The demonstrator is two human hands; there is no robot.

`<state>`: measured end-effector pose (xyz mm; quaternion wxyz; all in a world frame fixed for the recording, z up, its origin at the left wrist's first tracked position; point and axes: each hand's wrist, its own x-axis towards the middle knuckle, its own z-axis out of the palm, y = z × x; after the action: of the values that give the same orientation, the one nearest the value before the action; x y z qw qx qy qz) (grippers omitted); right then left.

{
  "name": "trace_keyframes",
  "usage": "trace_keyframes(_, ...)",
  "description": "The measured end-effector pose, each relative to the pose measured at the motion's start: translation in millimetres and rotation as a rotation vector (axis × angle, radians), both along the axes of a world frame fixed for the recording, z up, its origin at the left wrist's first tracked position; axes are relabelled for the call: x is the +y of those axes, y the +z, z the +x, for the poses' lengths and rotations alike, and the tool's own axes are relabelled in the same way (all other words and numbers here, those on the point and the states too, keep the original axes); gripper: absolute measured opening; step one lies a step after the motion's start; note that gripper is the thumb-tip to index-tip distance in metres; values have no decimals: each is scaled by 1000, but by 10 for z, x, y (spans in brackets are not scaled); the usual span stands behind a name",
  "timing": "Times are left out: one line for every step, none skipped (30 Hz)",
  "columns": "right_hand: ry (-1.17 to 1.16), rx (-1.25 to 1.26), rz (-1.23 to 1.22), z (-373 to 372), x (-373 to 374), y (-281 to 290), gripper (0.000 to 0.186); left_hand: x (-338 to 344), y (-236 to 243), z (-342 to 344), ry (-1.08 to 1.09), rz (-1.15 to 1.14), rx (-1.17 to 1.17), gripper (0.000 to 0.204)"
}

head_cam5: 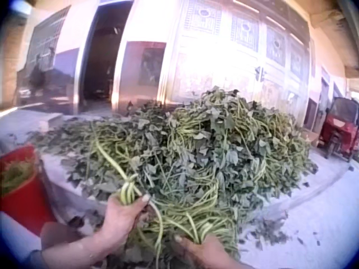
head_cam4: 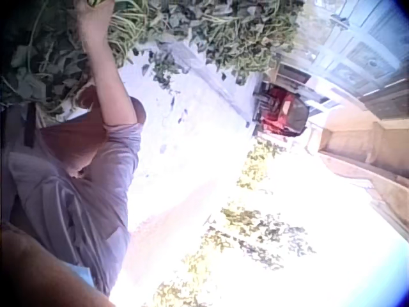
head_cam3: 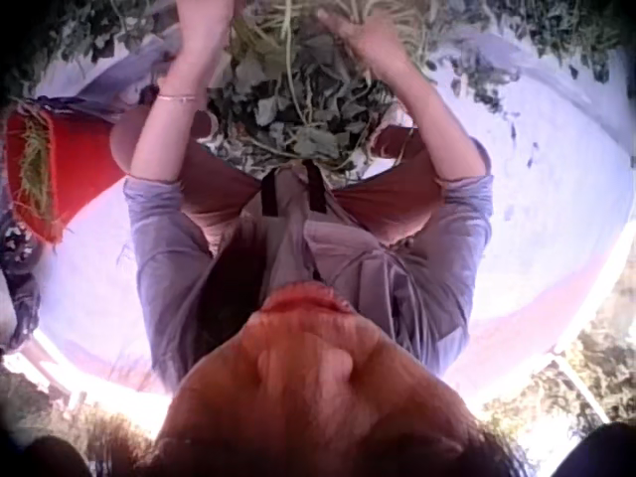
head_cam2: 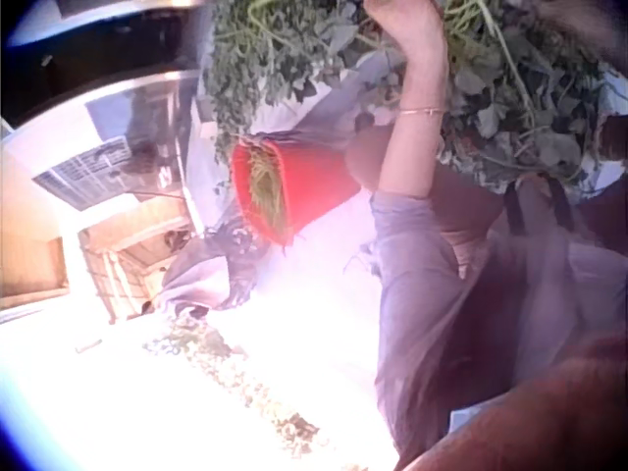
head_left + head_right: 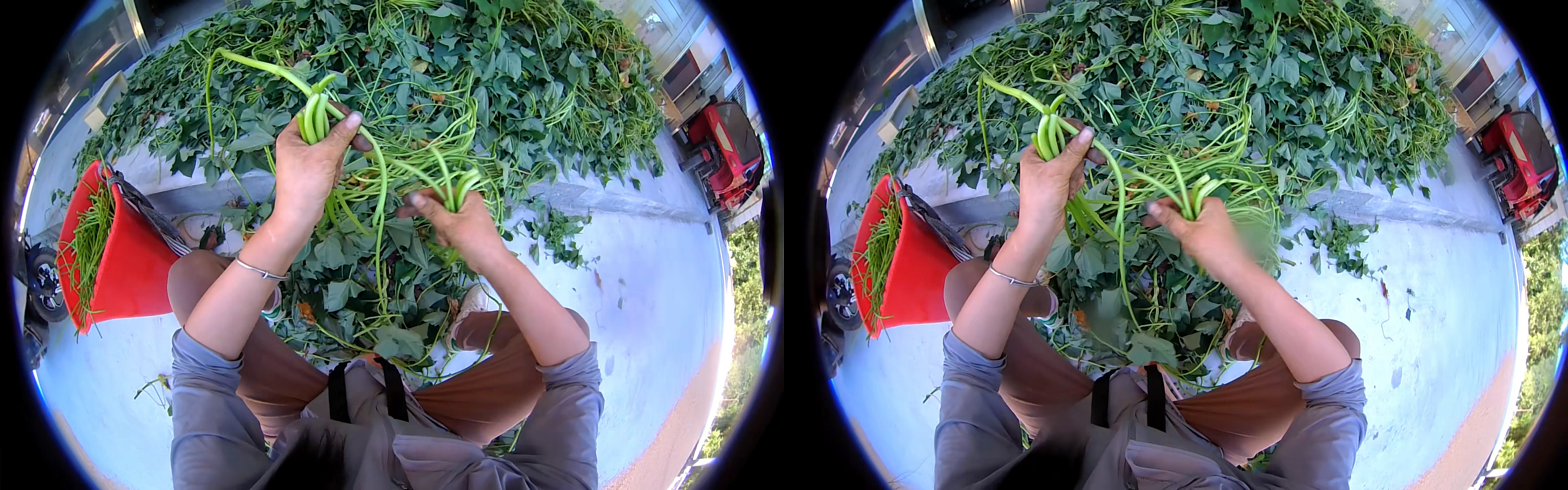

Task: The person sorts through a pile of green vegetable vines by hand, bundling stems together and placing them into a red bucket.

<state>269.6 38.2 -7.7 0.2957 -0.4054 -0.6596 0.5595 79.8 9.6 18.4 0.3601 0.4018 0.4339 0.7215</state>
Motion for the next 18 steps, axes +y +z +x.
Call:
trace_keyframes(73,32,-76,-131,-105,-21,18,-44,23,3,33,27,-12,11)
trace_keyframes(155,40,-68,-208,-171,-22,20,-83,59,-18,97,9,39,15)
trace_keyframes(234,47,-63,-261,-231,-21,21,-118,71,-71,129,9,41,14)
trace_keyframes(249,-44,-1,-287,-269,-8,20,-141,81,-130,161,8,43,14)
trace_keyframes(220,18,29,-337,-298,-55,19,-166,88,-188,190,8,45,13)
trace_keyframes(187,80,64,-392,-308,-116,18,-184,101,-244,192,-1,27,13)
trace_keyframes(151,142,98,-429,-319,-137,17,-200,108,-295,211,-34,22,13)
trace_keyframes(153,8,259,-434,-312,-113,13,-213,91,-358,160,-67,-28,14)
trace_keyframes(218,-23,413,-444,-334,-101,12,-259,38,-425,112,-113,-80,15)
trace_keyframes(282,-52,567,-452,-345,-87,11,-281,12,-504,34,-196,-84,15)
trace_keyframes(344,-80,721,-455,-356,-68,11,-281,-6,-589,-45,-278,-88,15)
trace_keyframes(452,-93,920,-461,-369,-20,15,-285,-13,-653,-124,-359,-91,16)
trace_keyframes(608,-122,1073,-444,-375,104,25,-324,-26,-669,-175,-416,-59,17)
trace_keyframes(672,-150,1146,-448,-378,163,28,-375,-4,-678,-228,-473,-27,17)
trace_keyframes(729,-189,1219,-415,-385,202,31,-395,29,-665,-292,-525,4,18)
trace_keyframes(751,-238,1232,-376,-399,232,29,-422,86,-695,-286,-548,69,19)
trace_keyframes(774,-286,1245,-335,-412,252,26,-474,148,-683,-261,-526,145,20)
trace_keyframes(799,-337,1262,-312,-416,262,24,-515,216,-650,-279,-535,232,19)
